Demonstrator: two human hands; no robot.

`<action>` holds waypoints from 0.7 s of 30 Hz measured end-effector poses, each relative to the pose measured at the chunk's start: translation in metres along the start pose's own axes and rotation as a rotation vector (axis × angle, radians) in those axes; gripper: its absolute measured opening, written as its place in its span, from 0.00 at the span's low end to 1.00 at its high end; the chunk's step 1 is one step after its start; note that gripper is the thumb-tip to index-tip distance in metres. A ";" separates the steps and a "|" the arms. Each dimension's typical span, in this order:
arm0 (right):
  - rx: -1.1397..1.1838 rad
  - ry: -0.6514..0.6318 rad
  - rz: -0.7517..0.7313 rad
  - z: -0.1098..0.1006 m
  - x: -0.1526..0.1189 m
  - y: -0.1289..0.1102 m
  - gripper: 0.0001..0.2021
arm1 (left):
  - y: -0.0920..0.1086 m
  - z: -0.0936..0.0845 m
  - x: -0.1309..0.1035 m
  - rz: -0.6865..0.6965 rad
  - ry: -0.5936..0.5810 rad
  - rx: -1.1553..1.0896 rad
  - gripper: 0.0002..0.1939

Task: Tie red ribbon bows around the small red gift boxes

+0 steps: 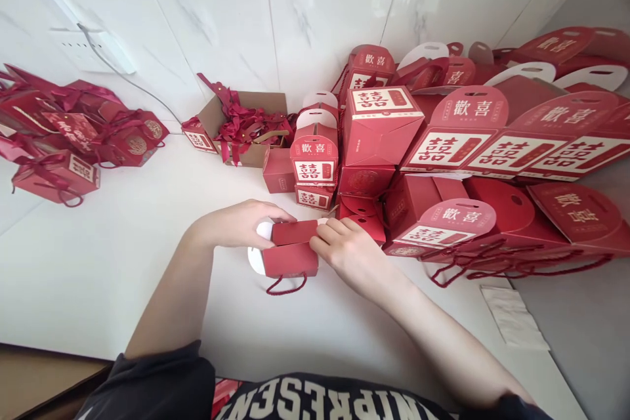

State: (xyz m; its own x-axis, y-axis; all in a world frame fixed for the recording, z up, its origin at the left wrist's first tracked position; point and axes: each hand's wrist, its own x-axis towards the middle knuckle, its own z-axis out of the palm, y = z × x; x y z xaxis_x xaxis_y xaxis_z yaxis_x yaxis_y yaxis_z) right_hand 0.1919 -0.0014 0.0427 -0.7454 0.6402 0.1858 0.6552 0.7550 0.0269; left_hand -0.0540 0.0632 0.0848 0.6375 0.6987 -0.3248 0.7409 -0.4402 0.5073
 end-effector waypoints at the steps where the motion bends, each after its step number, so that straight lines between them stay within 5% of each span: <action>1: 0.017 -0.017 0.012 -0.001 -0.001 0.000 0.08 | 0.003 0.002 0.000 0.005 0.026 0.022 0.20; 3: 0.116 -0.039 0.038 -0.005 -0.003 -0.001 0.03 | 0.010 0.005 0.000 -0.002 0.083 0.066 0.16; 7: 0.425 0.018 0.131 -0.010 -0.006 -0.003 0.18 | 0.020 0.010 -0.001 -0.070 0.173 0.115 0.20; 9: 0.487 0.047 0.130 -0.010 -0.004 -0.004 0.16 | 0.021 0.010 -0.002 -0.104 0.205 0.120 0.23; 12: 0.415 0.025 -0.052 -0.011 -0.002 -0.005 0.04 | 0.020 0.008 -0.002 -0.124 0.213 0.162 0.23; 15: 0.264 0.001 -0.220 -0.015 -0.004 -0.007 0.11 | 0.017 0.005 -0.003 -0.112 0.195 0.218 0.22; 21: 0.222 -0.035 -0.230 -0.021 -0.010 -0.011 0.09 | 0.022 0.006 -0.004 -0.094 0.173 0.181 0.22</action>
State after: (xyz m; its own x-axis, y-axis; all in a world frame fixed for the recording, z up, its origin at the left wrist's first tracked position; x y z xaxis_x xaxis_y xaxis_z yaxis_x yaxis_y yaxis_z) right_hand 0.1948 -0.0185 0.0608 -0.8774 0.4505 0.1653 0.4288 0.8907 -0.1511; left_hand -0.0386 0.0473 0.0920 0.5303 0.8203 -0.2142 0.8306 -0.4521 0.3252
